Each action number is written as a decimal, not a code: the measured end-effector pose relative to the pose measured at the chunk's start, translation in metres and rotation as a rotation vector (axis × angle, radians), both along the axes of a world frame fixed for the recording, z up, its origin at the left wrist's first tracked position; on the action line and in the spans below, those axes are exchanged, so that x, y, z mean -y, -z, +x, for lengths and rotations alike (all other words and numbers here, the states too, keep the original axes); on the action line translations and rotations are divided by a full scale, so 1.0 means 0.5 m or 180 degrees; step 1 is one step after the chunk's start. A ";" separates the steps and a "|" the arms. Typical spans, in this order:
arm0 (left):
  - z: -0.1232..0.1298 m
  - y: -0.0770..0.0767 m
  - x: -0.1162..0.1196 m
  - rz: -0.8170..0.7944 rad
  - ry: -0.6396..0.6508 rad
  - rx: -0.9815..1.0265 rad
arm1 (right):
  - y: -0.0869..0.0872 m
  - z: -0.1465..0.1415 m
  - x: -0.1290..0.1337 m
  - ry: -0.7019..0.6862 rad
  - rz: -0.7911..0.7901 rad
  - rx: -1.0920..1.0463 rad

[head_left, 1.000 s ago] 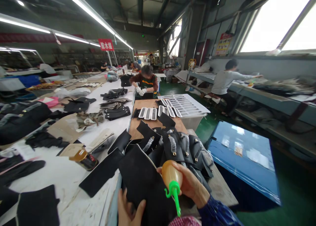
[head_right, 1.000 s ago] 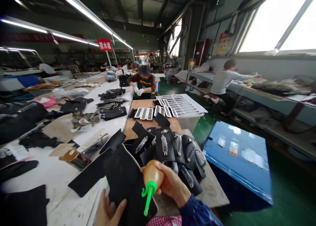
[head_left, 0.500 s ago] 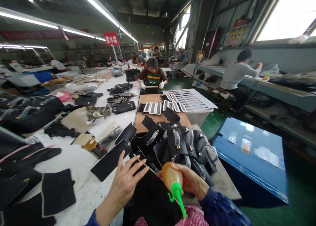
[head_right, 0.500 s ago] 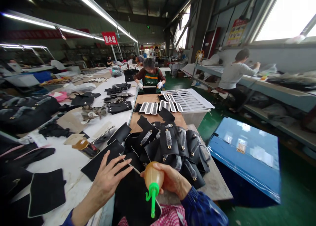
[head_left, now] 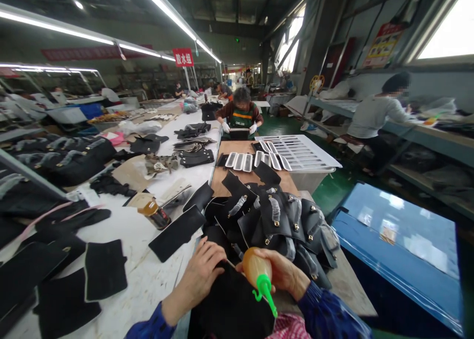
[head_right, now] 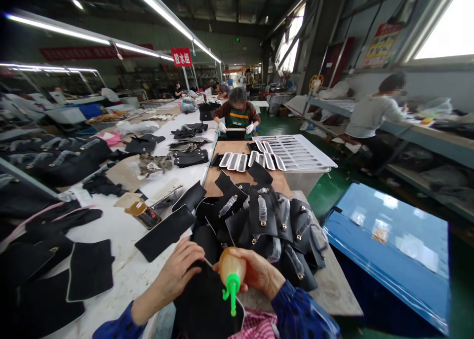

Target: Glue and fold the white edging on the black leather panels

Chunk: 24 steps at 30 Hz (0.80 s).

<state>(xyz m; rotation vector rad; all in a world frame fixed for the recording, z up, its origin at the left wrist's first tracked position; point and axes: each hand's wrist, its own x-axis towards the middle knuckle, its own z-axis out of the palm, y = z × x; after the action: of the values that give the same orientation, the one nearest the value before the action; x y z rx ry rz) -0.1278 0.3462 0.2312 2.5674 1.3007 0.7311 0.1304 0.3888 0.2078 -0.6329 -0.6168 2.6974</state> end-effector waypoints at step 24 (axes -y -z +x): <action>-0.002 0.033 0.038 -0.1444 -0.0293 0.0461 | 0.074 -0.026 -0.001 -0.0202 -0.0088 0.0295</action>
<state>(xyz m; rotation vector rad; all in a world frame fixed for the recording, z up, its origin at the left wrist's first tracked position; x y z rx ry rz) -0.1290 0.3269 0.2147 2.0720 1.3605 0.5471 0.1175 0.3895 0.1706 -0.7616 -0.6341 2.7524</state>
